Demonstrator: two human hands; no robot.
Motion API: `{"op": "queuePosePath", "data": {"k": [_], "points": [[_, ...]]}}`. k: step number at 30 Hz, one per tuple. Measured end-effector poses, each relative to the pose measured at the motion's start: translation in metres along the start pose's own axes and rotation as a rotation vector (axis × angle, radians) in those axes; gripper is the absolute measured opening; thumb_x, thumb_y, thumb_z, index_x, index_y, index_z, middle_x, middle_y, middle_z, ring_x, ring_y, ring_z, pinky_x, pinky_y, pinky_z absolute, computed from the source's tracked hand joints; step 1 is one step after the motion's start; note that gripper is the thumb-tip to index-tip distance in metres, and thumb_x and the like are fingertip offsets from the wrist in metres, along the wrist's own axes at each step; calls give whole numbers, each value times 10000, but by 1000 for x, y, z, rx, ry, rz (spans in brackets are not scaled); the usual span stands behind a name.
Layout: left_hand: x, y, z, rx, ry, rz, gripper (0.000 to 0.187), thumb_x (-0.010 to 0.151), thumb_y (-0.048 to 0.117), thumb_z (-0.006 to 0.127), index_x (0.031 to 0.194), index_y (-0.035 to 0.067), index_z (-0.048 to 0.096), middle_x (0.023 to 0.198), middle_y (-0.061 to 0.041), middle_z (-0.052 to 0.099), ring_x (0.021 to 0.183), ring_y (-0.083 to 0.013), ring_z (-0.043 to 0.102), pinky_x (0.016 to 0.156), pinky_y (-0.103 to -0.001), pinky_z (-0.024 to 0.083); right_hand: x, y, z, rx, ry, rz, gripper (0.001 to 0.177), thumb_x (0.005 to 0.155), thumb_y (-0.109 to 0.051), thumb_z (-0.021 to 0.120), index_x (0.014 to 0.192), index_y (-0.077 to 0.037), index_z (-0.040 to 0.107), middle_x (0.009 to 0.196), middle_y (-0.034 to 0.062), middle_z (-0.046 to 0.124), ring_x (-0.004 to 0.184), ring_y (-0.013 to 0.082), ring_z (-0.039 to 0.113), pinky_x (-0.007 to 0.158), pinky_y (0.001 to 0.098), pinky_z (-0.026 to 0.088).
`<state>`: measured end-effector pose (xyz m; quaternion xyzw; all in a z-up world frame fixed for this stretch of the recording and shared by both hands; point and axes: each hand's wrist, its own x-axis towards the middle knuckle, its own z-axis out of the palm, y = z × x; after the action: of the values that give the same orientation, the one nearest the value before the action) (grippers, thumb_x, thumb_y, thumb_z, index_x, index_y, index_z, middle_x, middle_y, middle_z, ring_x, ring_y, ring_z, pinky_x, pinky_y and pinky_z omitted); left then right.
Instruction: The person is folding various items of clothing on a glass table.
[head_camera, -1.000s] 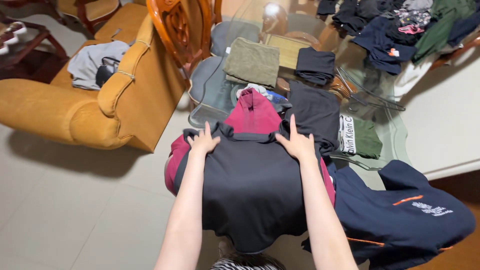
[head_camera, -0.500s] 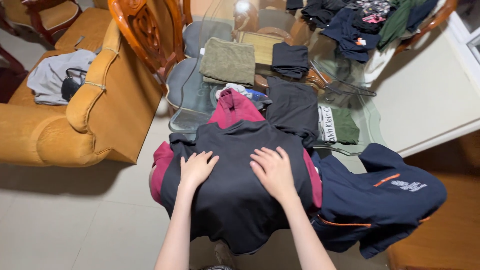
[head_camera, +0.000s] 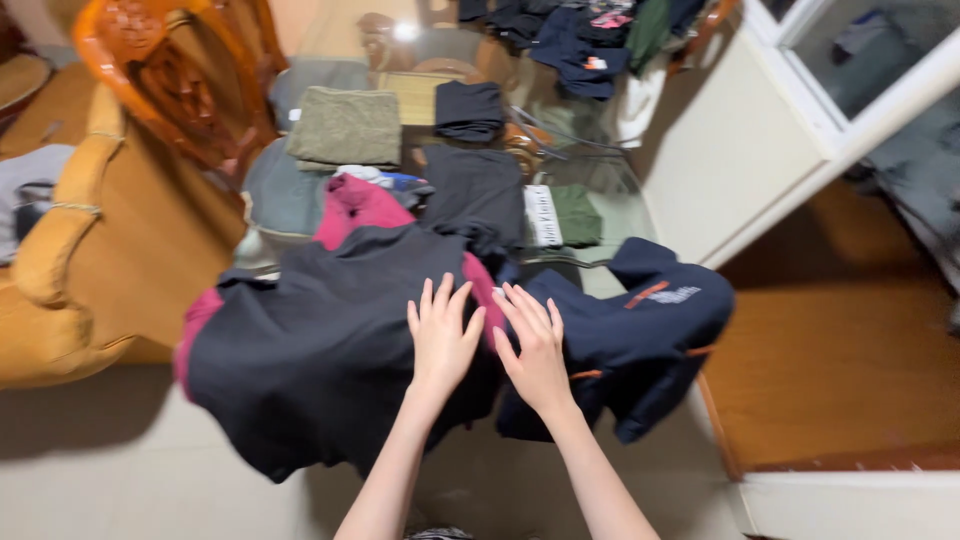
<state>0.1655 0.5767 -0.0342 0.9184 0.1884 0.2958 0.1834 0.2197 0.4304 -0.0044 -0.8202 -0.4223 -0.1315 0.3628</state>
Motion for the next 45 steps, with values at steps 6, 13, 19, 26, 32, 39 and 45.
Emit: {"op": "queuePosePath", "data": {"k": [6,13,19,26,32,39,45], "points": [[-16,145,65,-640,-112,200,395,905,154,661,1279,28,643,1314,-203,676,1255,-378,613,1074,-472,462,-65,51,-117,111,100,149,423,932,-94,607,1351,-51,650,1414,137,636,1356,321,563,1170,436,380],[-33,280,128,-849,-361,307,391,892,134,647,1258,-3,642,1255,-212,688,1173,-393,641,1010,-449,498,-135,121,-209,1,242,326,347,971,-37,572,1306,-24,663,1432,140,640,1329,312,608,1109,397,463],[-11,351,191,-888,-597,358,400,874,133,628,1250,0,648,1212,-211,696,1144,-390,646,979,-444,508,-148,182,-249,11,327,469,406,926,13,573,1324,-18,649,1456,143,616,1369,304,578,1118,394,454],[65,415,264,-947,-655,358,433,870,111,594,1291,8,610,1220,-219,697,1146,-396,655,969,-439,515,-97,284,-282,23,331,476,484,899,44,595,1380,-10,592,1512,154,557,1398,315,543,1121,387,452],[157,452,327,-966,-685,232,485,916,92,535,1399,52,515,1244,-222,690,1159,-388,661,973,-432,518,-13,374,-306,-13,272,430,565,856,44,656,1409,-18,559,1478,158,574,1382,332,541,1108,393,450],[221,433,389,-967,-607,-4,499,930,100,507,1428,103,481,1229,-199,714,1082,-379,699,917,-433,554,58,464,-284,108,154,324,550,862,44,660,1402,-22,577,1469,153,593,1393,320,553,1133,391,449],[269,377,441,-845,-498,-298,524,910,164,555,1431,137,501,1129,-227,741,996,-356,732,862,-421,563,126,518,-244,275,-89,202,559,852,55,636,1402,-23,571,1507,141,559,1425,315,510,1150,402,423]]}}
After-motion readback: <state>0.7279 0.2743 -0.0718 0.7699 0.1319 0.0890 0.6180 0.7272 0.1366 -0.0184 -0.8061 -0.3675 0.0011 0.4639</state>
